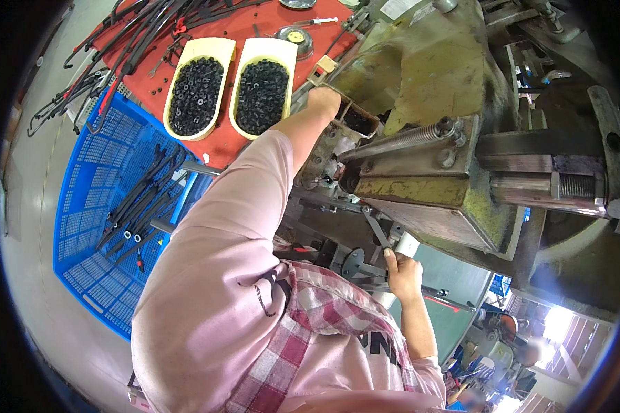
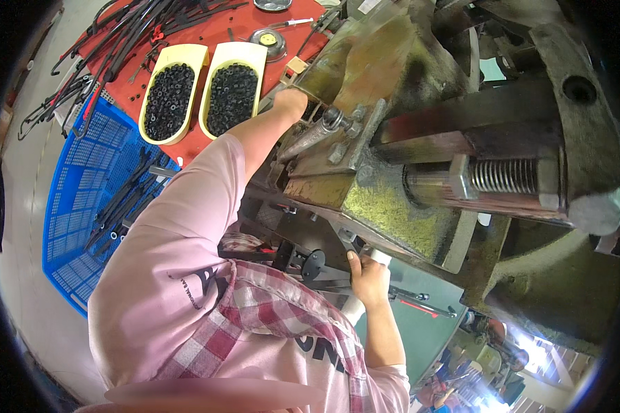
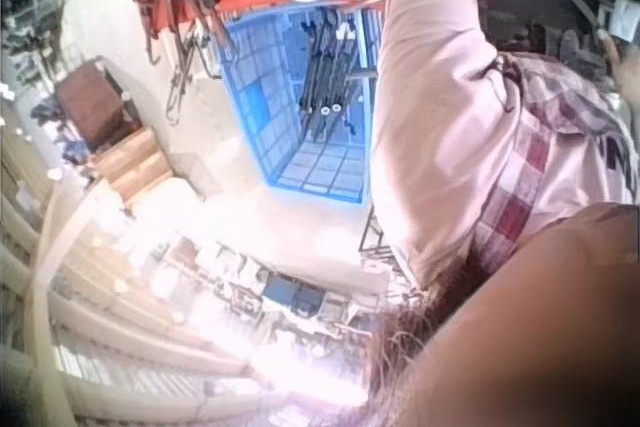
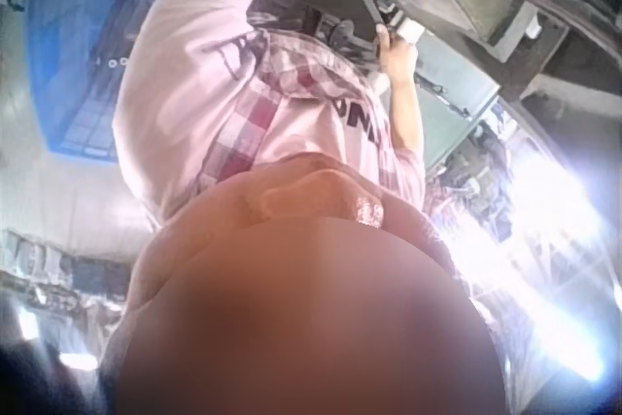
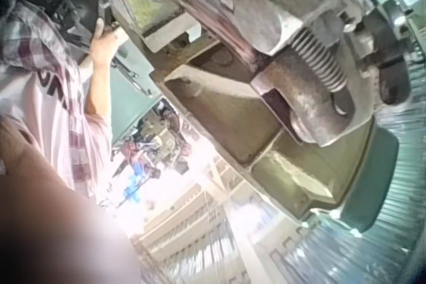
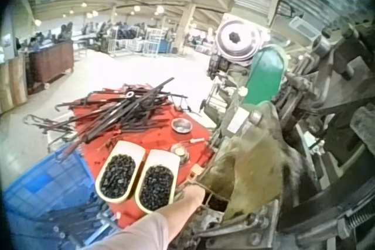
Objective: The person repeatedly picks long black bicycle stay rods from a blue crate, places them into a press machine, and operates the lever to attach small black plastic end caps. The finished rods are placed on a nearby green table. The process is repeated continuously throughout the clip.
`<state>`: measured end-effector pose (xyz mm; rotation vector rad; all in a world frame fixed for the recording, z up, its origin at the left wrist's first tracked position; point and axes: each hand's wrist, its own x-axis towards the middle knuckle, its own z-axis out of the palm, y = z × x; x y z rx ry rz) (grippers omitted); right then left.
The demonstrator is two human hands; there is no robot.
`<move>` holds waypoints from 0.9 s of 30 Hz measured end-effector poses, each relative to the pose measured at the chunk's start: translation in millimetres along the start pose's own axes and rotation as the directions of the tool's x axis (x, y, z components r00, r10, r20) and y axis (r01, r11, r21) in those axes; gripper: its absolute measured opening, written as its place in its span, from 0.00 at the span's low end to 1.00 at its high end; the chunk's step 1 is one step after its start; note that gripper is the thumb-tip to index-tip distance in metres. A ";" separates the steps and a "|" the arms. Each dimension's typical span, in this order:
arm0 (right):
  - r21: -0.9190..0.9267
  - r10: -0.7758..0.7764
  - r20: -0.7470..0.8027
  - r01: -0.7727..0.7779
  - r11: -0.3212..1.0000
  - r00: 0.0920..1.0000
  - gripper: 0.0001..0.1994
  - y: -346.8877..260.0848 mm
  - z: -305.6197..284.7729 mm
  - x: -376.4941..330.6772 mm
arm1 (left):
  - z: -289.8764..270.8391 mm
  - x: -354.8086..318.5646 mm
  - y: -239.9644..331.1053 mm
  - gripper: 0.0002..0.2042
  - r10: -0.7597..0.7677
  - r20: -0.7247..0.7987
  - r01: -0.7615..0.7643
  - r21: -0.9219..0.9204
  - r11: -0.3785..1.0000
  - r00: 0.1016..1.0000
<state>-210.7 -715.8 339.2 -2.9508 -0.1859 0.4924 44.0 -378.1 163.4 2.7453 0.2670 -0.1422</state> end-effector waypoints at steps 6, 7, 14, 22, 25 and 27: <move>0.030 0.074 0.029 -0.075 0.997 0.997 0.26 -5.9 -3.4 -6.7 | -3.1 -0.9 2.5 0.10 0.057 0.046 -0.059 0.036 0.998 0.997; 0.016 0.069 0.022 -0.069 0.997 0.997 0.27 -6.4 -3.4 -7.5 | -0.9 0.4 1.7 0.10 0.057 0.035 -0.058 0.030 0.998 0.998; -0.006 0.071 0.029 -0.071 0.997 0.997 0.28 -11.0 0.1 -4.3 | -7.4 -5.5 1.9 0.12 0.020 -0.102 -0.025 -0.049 0.998 0.995; 0.019 0.057 0.061 -0.058 0.998 0.997 0.28 -12.2 8.2 5.0 | -37.9 -67.0 -18.8 0.05 0.193 -0.134 -0.229 -0.346 0.910 0.972; 0.016 -0.011 0.005 0.010 1.000 1.000 0.28 -5.1 15.1 6.7 | -37.6 -109.6 -31.6 0.06 0.356 -0.300 -0.460 -0.450 0.765 0.885; 0.028 0.007 0.032 -0.008 1.000 0.999 0.28 -7.6 13.4 7.1 | -48.7 -140.2 -30.6 0.10 0.399 -0.256 -0.473 -0.538 0.698 0.881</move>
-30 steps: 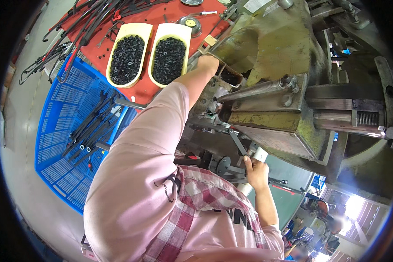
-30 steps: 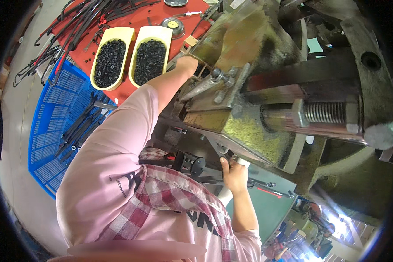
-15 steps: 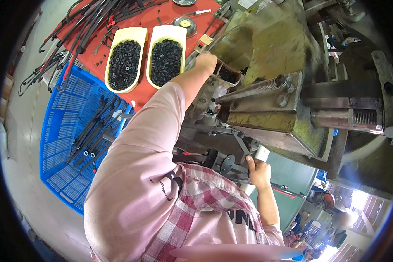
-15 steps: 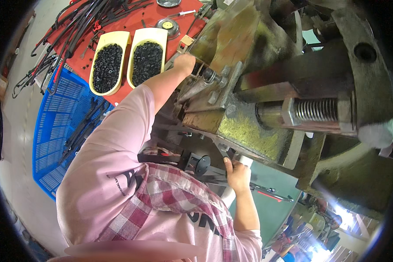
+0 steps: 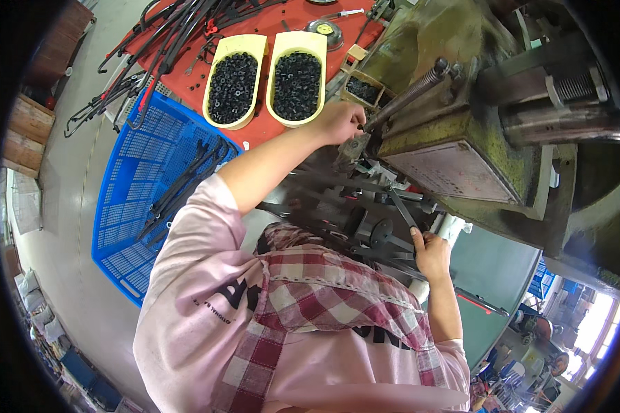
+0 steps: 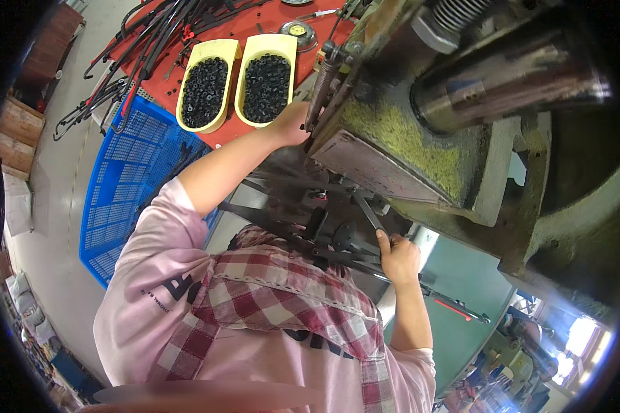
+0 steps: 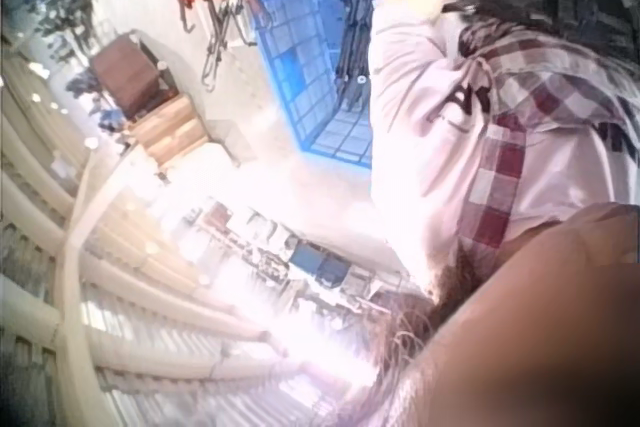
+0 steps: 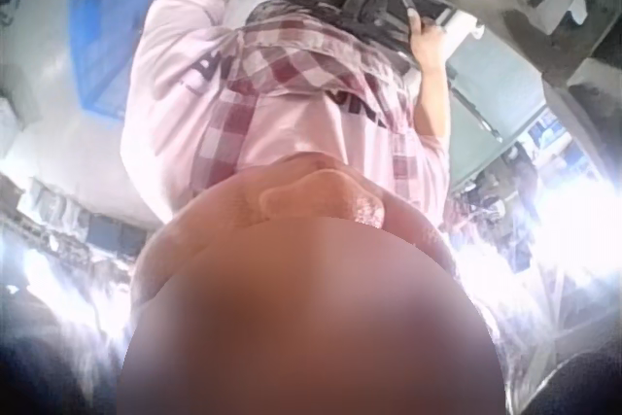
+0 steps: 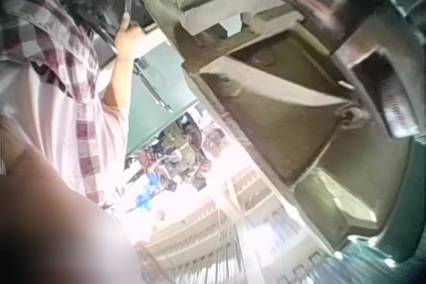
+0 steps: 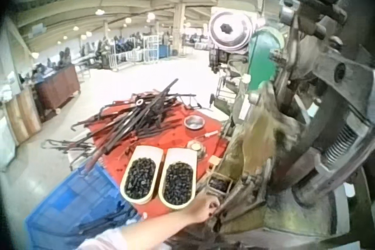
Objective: The person repeatedly picks long black bicycle stay rods from a blue crate, places them into a press machine, and operates the lever to attach small black plastic end caps. The finished rods are placed on a nearby green table. The process is repeated continuously throughout the clip.
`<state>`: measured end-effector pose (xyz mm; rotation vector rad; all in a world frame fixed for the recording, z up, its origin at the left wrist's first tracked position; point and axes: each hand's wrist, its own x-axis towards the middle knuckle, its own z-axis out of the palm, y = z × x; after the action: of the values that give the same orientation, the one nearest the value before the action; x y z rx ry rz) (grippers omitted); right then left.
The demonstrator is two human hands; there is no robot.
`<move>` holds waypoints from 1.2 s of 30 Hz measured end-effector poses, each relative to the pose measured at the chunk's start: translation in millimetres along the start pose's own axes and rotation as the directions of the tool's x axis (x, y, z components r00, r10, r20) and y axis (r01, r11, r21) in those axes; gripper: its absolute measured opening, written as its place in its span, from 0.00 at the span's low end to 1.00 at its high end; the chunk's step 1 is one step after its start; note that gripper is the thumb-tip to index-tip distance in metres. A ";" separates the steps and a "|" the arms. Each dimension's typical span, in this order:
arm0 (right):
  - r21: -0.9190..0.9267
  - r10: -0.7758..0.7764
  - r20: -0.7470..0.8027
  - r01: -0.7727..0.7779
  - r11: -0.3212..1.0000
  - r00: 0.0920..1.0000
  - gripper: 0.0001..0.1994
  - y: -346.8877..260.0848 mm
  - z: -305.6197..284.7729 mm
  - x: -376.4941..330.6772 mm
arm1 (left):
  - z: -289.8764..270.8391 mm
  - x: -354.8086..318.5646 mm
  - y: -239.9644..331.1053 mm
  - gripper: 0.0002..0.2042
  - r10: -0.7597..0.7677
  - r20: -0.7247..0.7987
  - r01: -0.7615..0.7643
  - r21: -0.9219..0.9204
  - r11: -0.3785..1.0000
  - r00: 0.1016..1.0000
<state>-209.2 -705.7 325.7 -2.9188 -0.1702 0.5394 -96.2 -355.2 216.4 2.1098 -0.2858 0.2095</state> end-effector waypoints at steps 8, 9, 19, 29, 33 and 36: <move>-0.034 -0.019 -0.010 0.019 0.999 1.000 0.26 -2.5 4.6 4.4 | 11.8 12.4 7.8 0.10 0.015 -0.056 -0.021 -0.095 0.995 0.998; -0.037 -0.020 -0.005 0.019 0.999 1.000 0.26 -2.8 7.0 3.4 | 15.5 27.5 2.7 0.09 0.038 -0.054 -0.044 -0.114 0.993 0.998; -0.087 -0.019 0.039 0.023 0.996 0.999 0.24 -8.4 6.6 1.9 | 65.4 130.0 -28.2 0.14 -0.383 -0.035 0.375 0.304 0.876 0.923; -0.062 -0.176 -0.086 0.171 0.983 0.981 0.26 2.3 12.9 8.2 | 52.9 127.2 -84.3 0.12 -0.342 0.055 0.270 0.503 0.821 0.938; -0.082 -0.144 -0.102 0.136 0.987 0.984 0.26 2.8 13.5 8.2 | 51.7 122.6 -84.7 0.11 -0.296 0.039 0.245 0.467 0.850 0.954; -0.074 -0.111 -0.085 0.104 0.992 0.990 0.26 4.8 12.3 8.5 | 46.0 113.0 -76.3 0.10 -0.219 -0.065 0.225 0.421 0.879 0.974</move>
<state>-205.3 -707.5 310.5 -2.9723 -0.3392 0.3936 35.5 -368.8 159.9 2.5531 0.0210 0.1609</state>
